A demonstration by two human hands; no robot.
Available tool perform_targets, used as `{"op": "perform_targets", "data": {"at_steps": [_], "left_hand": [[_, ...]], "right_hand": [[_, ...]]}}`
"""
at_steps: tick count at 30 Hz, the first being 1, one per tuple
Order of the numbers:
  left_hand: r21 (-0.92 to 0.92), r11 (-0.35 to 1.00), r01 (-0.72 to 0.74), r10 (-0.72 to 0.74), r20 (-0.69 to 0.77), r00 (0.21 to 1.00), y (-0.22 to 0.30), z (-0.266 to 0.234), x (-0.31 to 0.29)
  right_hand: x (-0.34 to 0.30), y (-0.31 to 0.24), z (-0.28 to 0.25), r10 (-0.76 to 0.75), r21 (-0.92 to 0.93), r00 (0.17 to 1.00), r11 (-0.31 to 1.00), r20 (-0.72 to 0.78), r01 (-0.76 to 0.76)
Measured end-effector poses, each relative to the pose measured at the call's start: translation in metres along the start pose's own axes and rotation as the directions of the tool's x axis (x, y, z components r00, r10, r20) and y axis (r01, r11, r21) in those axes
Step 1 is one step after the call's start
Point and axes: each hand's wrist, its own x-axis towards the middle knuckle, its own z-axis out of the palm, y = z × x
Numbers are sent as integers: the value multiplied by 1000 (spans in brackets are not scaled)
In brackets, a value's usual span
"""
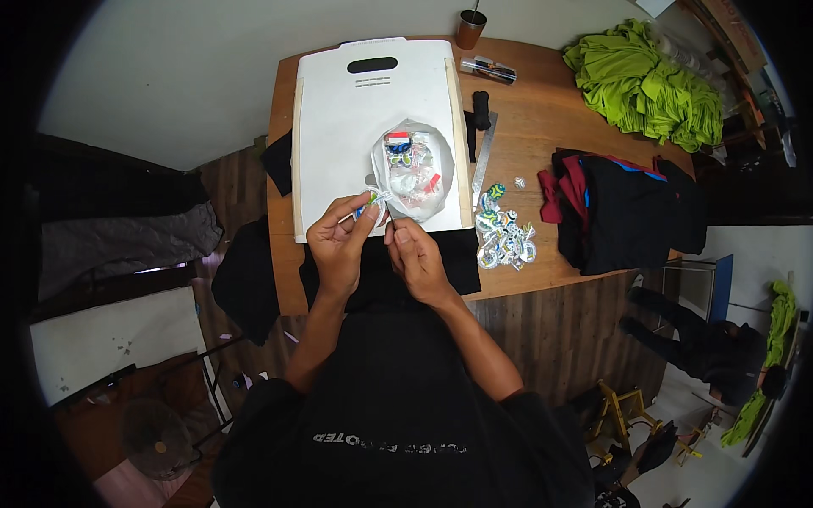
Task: Cutting small printed clothing labels from a sheet using scissors.
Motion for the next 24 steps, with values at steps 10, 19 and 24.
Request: {"op": "perform_targets", "data": {"at_steps": [10,19,24], "left_hand": [[12,1000,18,-18,-12,1000,1,-1,0],[47,998,-33,32,31,999,-1,-7,2],[48,998,-28,21,144,989,2,-9,6]], "right_hand": [[1,0,-1,3,11,1000,1000,-1,-3],[3,2,-2,5,46,1000,999,-9,-4],[2,-1,-5,31,77,1000,997,-2,-31]]}}
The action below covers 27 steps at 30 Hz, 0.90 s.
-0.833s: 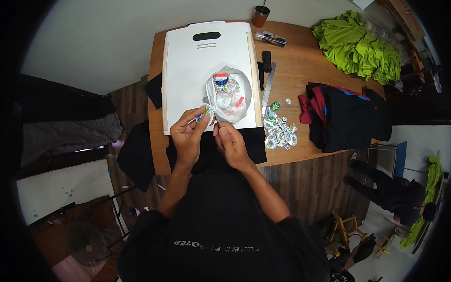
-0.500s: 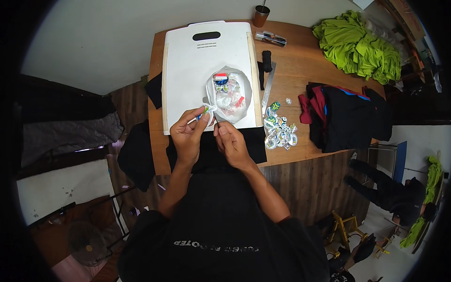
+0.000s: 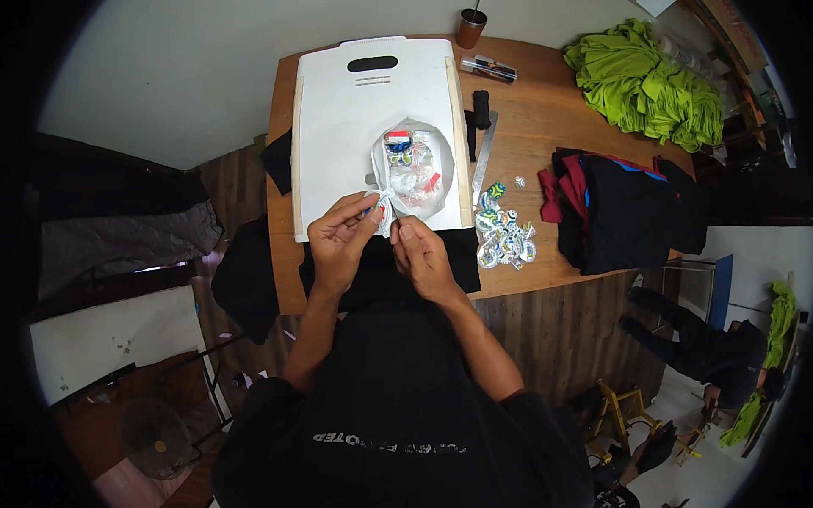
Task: Cutting small printed clothing labels from a sheet using scissors.
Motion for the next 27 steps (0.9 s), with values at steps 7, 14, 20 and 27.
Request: {"op": "perform_targets", "data": {"at_steps": [7,14,20,27], "left_hand": [[54,998,-11,10,26,1000,3,-1,1],[64,998,-14,11,49,999,7,-1,3],[55,998,-7,4,53,999,8,0,4],[55,998,7,-11,73,997,7,-3,3]], "right_hand": [[-2,-1,-2,38,33,999,999,23,-39],[-2,-2,-1,33,62,998,997,46,-36],[-1,-2,-1,21,73,999,997,48,-25],[0,-1,0,13,86,999,996,53,-17]]}}
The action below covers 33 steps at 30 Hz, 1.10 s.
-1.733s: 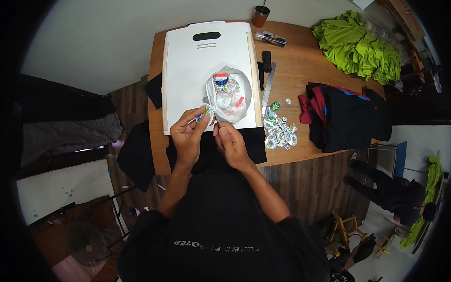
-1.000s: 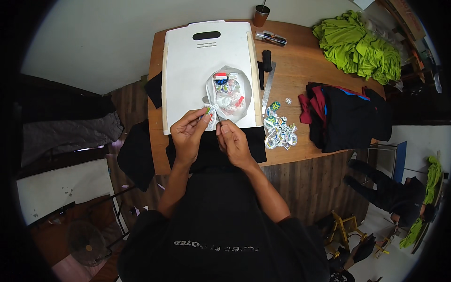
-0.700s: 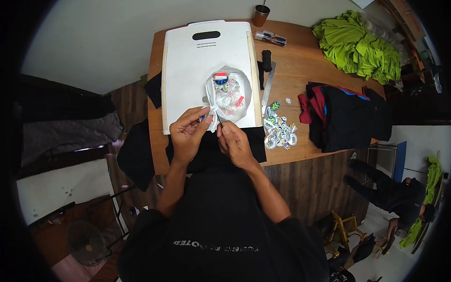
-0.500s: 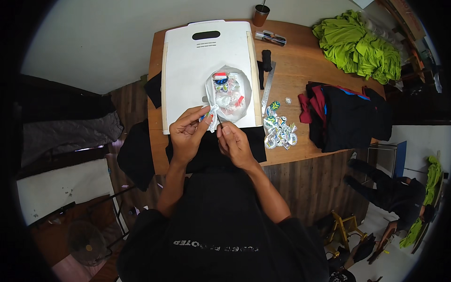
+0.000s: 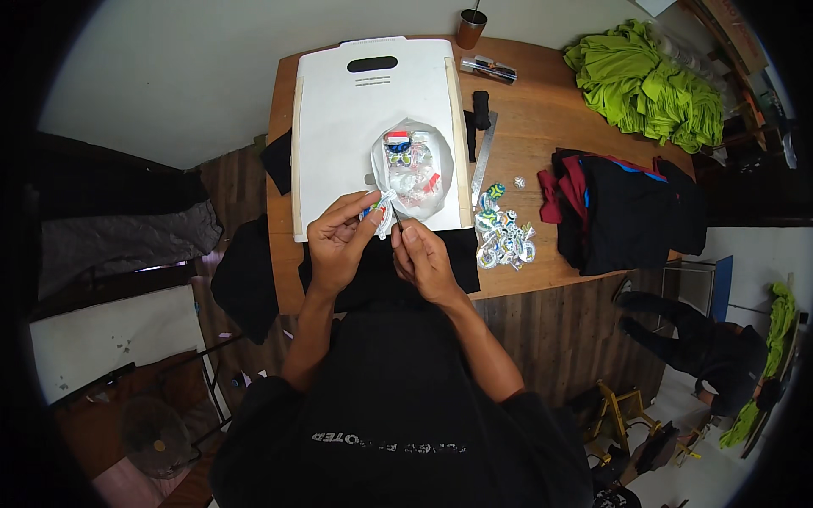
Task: Cutting small printed clothing labels from a sheet using scissors.
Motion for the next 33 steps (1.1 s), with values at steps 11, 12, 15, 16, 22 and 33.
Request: {"op": "perform_targets", "data": {"at_steps": [11,12,15,16,22,33], "left_hand": [[-1,1000,-4,4,15,1000,-5,-14,-1],[-6,1000,-3,3,14,1000,-5,-15,-1],[-10,1000,-5,5,15,1000,-4,-16,-1],[-10,1000,-5,5,15,1000,-4,-17,-1],[-12,1000,-6,6,19,1000,-4,-19,-2],[27,1000,-1,0,30,1000,-3,-25,-1]], "right_hand": [[5,13,5,17,19,1000,1000,-2,-17],[5,13,5,17,19,1000,1000,-2,-17],[6,13,7,21,28,1000,999,-15,-20],[6,14,7,20,25,1000,999,-15,-20],[6,15,8,12,17,1000,1000,-9,-11],[7,14,5,55,-18,998,998,14,-55]]}}
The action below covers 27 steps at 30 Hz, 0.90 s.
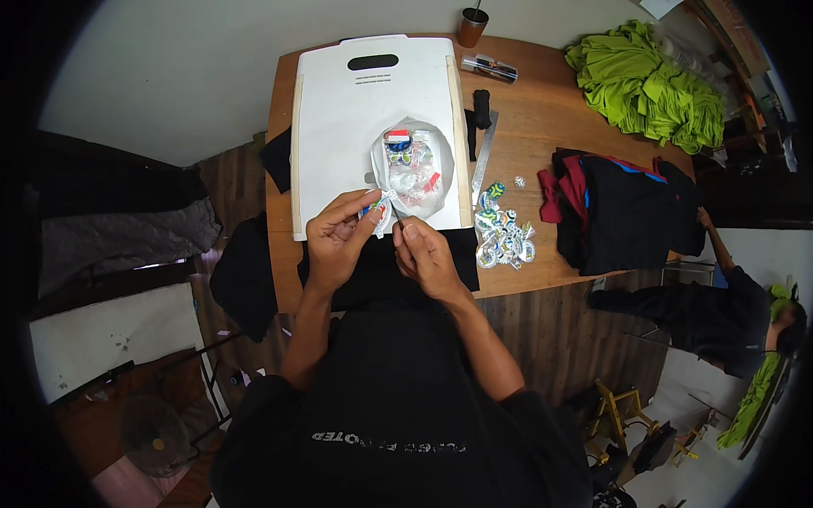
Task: Cutting small printed clothing labels from a sheet using scissors.
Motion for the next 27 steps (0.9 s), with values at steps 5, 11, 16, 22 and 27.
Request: {"op": "perform_targets", "data": {"at_steps": [5,11,16,22,27], "left_hand": [[-3,1000,12,-12,3,1000,-1,-1,0],[-5,1000,13,-13,25,1000,-2,3,3],[-21,999,27,-27,31,999,-4,12,5],[-22,999,28,-27,27,999,-4,18,6],[-34,999,28,-27,23,999,-6,20,6]], "right_hand": [[0,0,-2,23,0,1000,1000,-2,-23],[-2,-4,-8,41,12,999,999,6,-41],[-4,-10,-15,36,8,999,999,-2,-36],[-6,-13,-18,37,15,999,999,-8,-36],[-8,-13,-20,43,28,999,999,-18,-42]]}}
